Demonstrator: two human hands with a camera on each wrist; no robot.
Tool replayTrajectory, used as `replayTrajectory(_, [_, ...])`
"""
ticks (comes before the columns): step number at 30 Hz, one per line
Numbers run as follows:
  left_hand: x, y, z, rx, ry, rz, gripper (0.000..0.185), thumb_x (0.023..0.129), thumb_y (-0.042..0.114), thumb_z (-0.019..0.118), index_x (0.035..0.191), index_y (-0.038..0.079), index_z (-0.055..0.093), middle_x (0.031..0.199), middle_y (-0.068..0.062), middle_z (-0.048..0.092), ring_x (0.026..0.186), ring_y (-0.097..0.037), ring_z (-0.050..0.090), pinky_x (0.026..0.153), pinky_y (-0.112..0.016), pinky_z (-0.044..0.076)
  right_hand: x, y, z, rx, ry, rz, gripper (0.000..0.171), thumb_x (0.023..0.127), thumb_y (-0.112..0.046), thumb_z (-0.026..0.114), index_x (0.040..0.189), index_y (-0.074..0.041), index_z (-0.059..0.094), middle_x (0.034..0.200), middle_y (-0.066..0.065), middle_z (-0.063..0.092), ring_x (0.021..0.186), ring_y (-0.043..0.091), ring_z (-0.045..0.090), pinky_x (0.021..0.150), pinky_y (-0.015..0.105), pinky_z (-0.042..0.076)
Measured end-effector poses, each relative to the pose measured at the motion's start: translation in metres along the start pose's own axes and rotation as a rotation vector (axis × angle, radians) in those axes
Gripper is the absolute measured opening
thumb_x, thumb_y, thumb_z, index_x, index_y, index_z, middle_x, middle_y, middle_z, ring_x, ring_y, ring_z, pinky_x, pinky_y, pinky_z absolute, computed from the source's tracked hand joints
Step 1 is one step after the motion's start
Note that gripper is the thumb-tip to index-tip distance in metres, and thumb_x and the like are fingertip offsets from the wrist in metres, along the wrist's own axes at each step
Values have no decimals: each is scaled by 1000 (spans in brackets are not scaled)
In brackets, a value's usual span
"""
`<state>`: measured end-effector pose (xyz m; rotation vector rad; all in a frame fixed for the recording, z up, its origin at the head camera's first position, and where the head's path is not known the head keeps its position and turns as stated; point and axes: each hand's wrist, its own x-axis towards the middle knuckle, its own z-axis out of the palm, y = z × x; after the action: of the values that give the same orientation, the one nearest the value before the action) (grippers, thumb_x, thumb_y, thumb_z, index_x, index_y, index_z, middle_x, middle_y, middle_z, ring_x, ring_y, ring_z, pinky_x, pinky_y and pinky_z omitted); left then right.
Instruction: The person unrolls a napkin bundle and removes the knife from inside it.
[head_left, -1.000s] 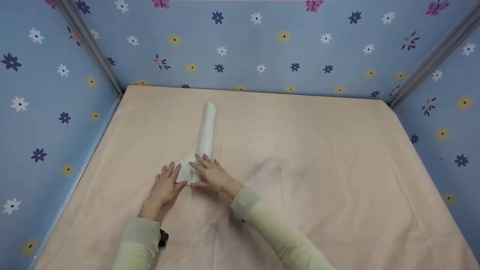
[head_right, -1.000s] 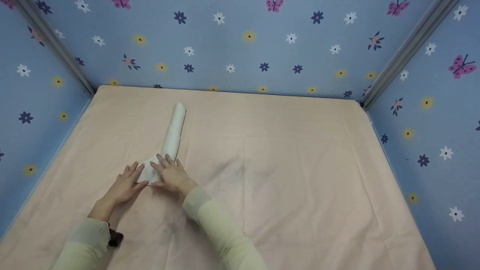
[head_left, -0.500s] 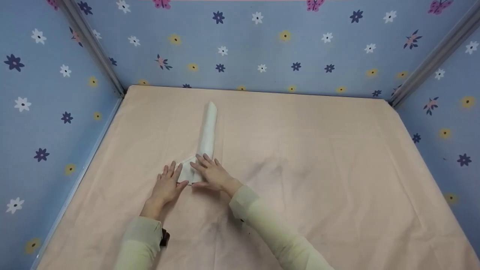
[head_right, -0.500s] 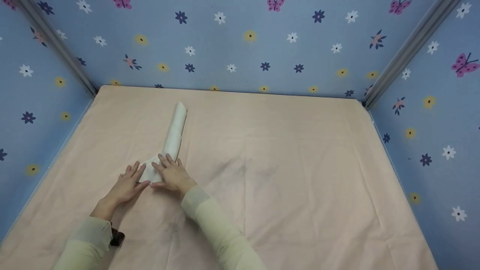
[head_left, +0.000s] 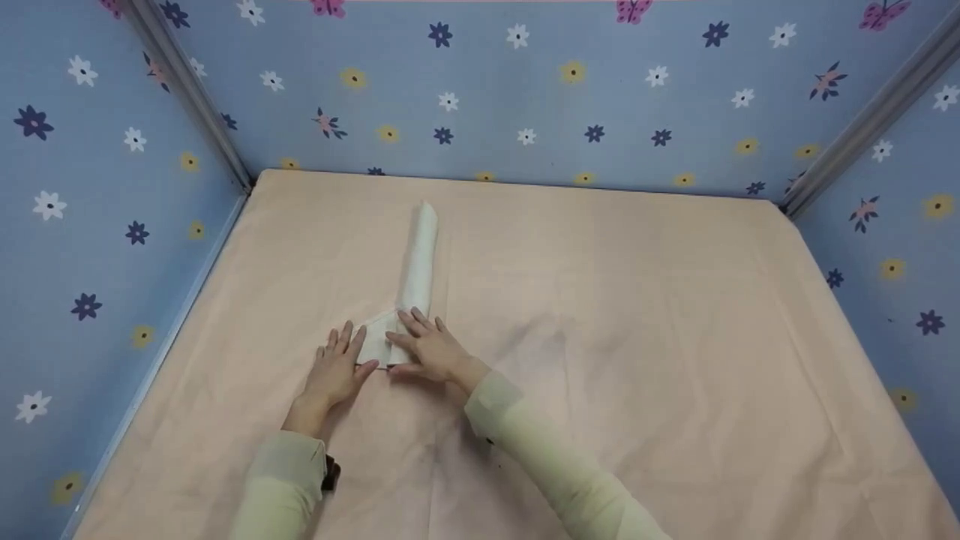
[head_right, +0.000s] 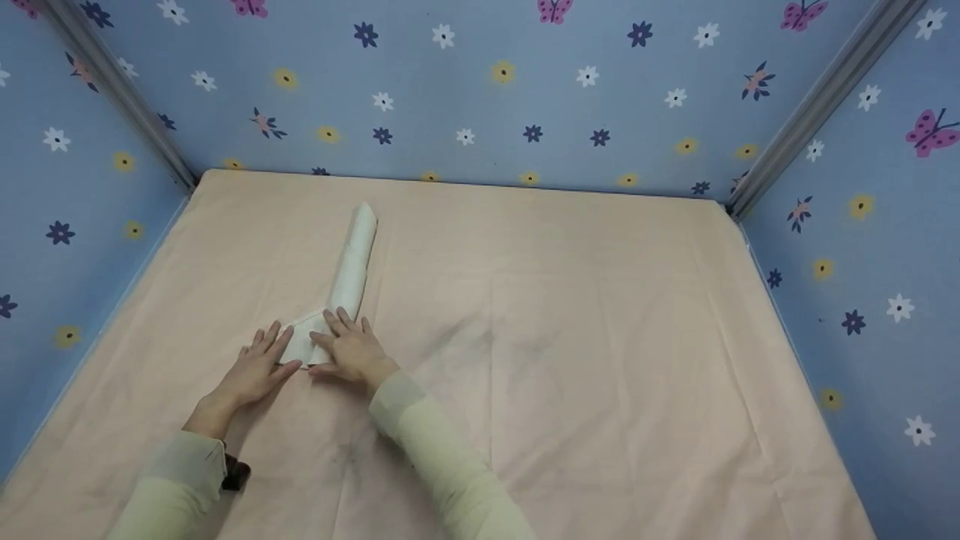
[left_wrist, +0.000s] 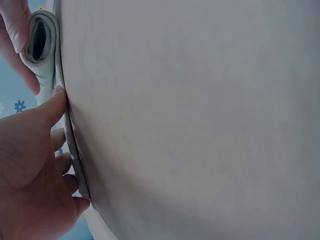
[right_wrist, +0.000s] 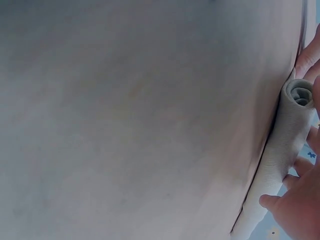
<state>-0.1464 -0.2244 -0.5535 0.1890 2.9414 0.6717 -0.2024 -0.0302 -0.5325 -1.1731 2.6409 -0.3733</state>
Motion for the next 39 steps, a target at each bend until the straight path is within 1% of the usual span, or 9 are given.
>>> replayTrajectory(11, [0,1,0,1,-10,-3,64,91,34,47,139,-2,22,143,-26,11,128,-46,7,99,-60,10,-5,4,-1,1,11,-5,62,82,-54,50,134,-21,40,147,7,14,134,24,6,103,50,17])
replayTrajectory(21, [0,1,0,10,-10,4,63,92,34,46,139,-1,22,143,-26,11,128,-46,6,99,-61,11,-11,9,-2,46,11,-10,62,82,-53,51,134,-21,41,147,6,13,134,23,7,103,51,17])
replayTrajectory(26, [0,1,0,19,-18,-6,63,92,33,46,139,-2,22,143,-26,10,128,-46,5,99,-61,10,-12,12,-3,53,17,-19,62,82,-52,52,133,-20,41,147,7,14,134,24,9,102,50,19])
replayTrajectory(32, [0,1,0,26,-23,-21,64,92,34,45,139,-2,21,143,-27,10,128,-47,6,99,-60,10,-15,15,-3,87,35,-31,59,82,-49,54,132,-20,42,146,8,16,133,24,11,103,50,19])
replayTrajectory(39, [0,2,1,20,-26,-29,63,92,34,45,139,-1,21,143,-26,10,128,-46,5,99,-60,9,-22,18,-4,127,56,-24,59,82,-47,56,132,-19,43,146,8,16,133,23,12,103,47,20])
